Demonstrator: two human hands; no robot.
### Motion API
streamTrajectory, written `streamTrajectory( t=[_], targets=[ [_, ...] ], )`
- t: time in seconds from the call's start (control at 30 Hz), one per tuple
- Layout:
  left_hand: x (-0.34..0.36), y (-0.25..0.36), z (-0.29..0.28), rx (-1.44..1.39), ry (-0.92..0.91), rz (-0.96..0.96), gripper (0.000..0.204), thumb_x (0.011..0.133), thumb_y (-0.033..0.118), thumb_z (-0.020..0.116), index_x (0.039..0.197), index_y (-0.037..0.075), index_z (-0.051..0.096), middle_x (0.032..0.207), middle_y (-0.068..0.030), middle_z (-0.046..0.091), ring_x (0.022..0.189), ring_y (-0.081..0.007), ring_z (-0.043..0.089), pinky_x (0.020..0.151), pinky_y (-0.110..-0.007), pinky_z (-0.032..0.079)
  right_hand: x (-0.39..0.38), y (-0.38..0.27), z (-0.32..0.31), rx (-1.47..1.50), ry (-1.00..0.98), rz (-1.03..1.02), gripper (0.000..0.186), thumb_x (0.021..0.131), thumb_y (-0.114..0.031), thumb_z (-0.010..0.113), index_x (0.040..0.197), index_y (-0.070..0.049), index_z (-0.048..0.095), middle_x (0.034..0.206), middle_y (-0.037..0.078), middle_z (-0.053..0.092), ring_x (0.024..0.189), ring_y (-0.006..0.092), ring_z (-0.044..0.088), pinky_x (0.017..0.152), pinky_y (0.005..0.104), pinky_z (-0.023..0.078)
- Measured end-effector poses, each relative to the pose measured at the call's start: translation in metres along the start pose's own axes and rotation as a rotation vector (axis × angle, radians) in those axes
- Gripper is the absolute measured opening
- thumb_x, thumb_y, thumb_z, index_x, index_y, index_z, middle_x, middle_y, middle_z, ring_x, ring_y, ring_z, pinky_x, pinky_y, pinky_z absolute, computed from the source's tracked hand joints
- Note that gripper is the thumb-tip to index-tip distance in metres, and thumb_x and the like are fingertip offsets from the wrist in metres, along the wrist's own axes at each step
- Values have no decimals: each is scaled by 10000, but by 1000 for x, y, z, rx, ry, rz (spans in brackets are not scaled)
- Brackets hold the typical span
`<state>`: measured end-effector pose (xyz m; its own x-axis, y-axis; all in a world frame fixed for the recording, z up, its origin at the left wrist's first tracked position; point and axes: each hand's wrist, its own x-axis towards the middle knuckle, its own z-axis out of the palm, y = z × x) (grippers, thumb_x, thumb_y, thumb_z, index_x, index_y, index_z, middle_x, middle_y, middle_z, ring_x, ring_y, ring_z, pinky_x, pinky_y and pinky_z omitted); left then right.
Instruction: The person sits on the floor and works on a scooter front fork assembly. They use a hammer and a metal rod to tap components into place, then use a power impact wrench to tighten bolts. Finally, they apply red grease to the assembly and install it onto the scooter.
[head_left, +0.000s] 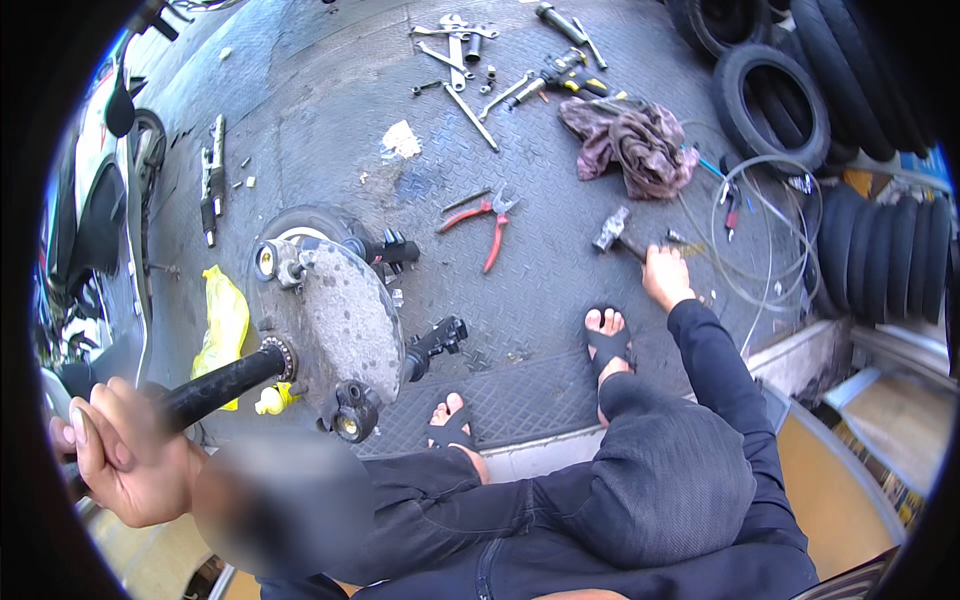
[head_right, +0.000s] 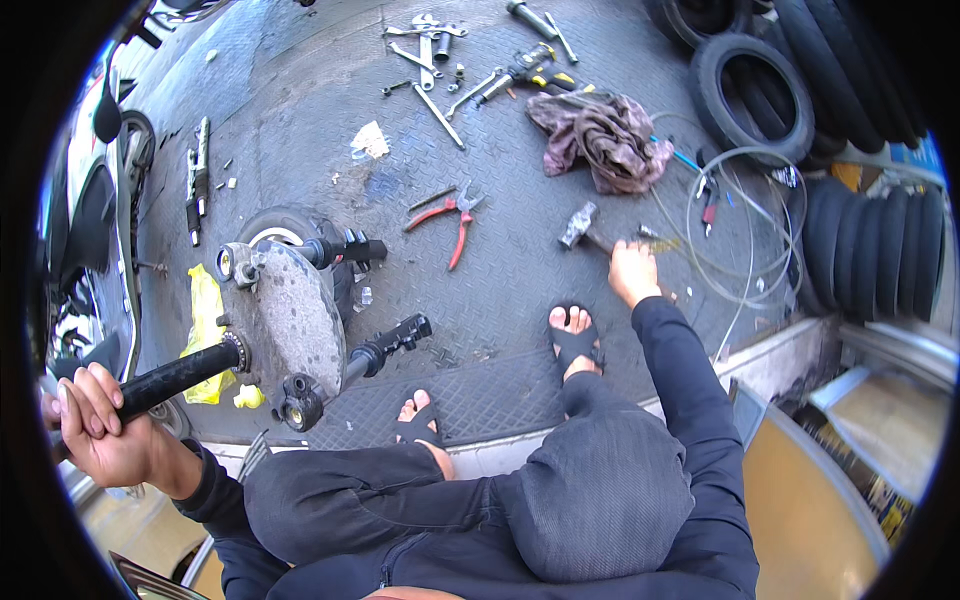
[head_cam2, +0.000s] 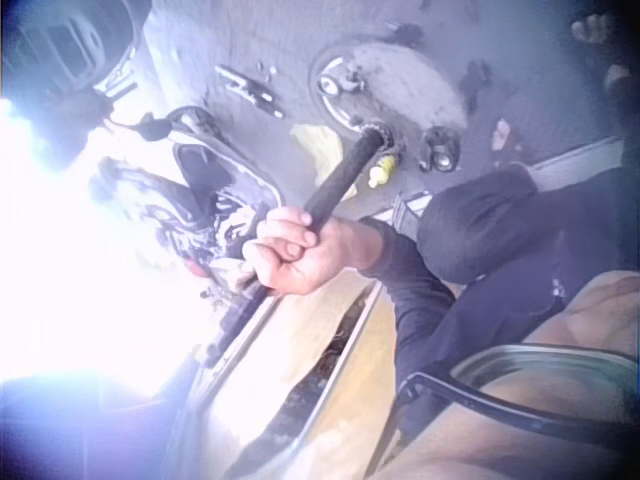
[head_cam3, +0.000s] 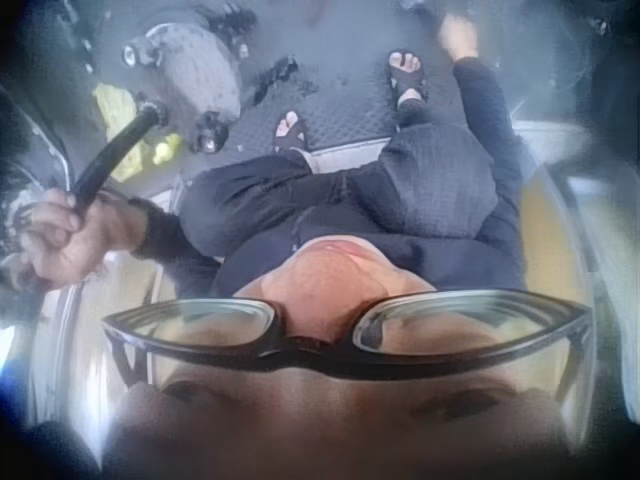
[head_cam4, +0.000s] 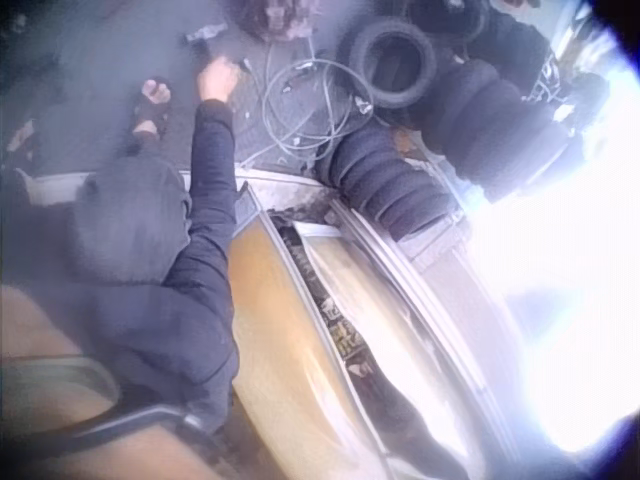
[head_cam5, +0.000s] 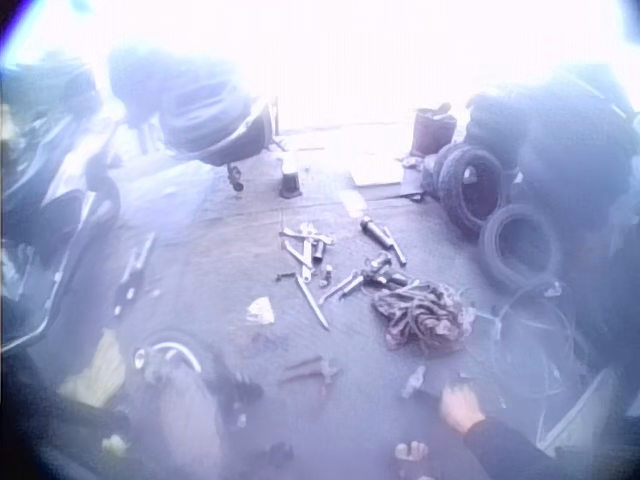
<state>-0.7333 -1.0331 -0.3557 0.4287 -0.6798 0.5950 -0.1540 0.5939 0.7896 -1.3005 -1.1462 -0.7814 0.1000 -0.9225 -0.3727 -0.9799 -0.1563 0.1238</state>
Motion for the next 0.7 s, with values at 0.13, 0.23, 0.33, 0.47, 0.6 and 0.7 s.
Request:
streamTrajectory(
  t=[0.13, 0.23, 0.33, 0.47, 0.6, 0.7],
  targets=[
    [-6, 0, 18, 61, 63, -29, 299, 1060, 74, 426, 767, 130, 438, 619, 13, 313, 566, -94, 302, 543, -257, 235, 61, -33, -48, 178, -5, -259, 268, 927, -294, 727, 999, -36, 731, 967, 250, 754, 956, 419, 745, 822, 514, 610],
    [-7, 6, 28, 135, 147, -66, 352, 1061, 122, 434, 716, 160, 373, 594, 11, 325, 565, -91, 298, 552, -247, 243, 163, -99, -84, 483, 121, -612, 330, 932, -278, 750, 1100, -21, 628, 989, 258, 728, 982, 449, 713, 851, 550, 566],
    [-7, 10, 37, 185, 255, -88, 367, 1059, 146, 447, 701, 171, 366, 561, 19, 326, 552, -89, 305, 578, -243, 294, 280, -190, -105, 519, 313, -710, 347, 927, -211, 727, 1179, -15, 592, 1066, 268, 694, 999, 454, 693, 860, 551, 563],
    [-3, 12, 43, 312, 252, -86, 374, 1045, 128, 479, 687, 174, 382, 527, 37, 331, 522, -91, 333, 575, -233, 320, 403, -290, -119, 417, 382, -662, 254, 975, -130, 582, 1199, -16, 618, 1119, 247, 690, 1001, 448, 701, 877, 547, 576],
    [-1, 15, 48, 259, 199, -188, 371, 1058, 105, 480, 705, 178, 391, 569, 43, 351, 541, -86, 349, 644, -251, 350, 463, -347, -110, 327, 447, -701, 177, 956, -149, 599, 1047, -38, 703, 1065, 204, 709, 1006, 416, 715, 871, 509, 586],
    [-3, 20, 49, 295, 257, -217, 416, 1039, 111, 503, 659, 205, 361, 561, 41, 376, 559, -90, 362, 670, -252, 347, 483, -364, -108, 221, 577, -663, 157, 958, -141, 611, 1026, -47, 717, 1032, 199, 718, 958, 409, 728, 826, 502, 604]
  ],
)
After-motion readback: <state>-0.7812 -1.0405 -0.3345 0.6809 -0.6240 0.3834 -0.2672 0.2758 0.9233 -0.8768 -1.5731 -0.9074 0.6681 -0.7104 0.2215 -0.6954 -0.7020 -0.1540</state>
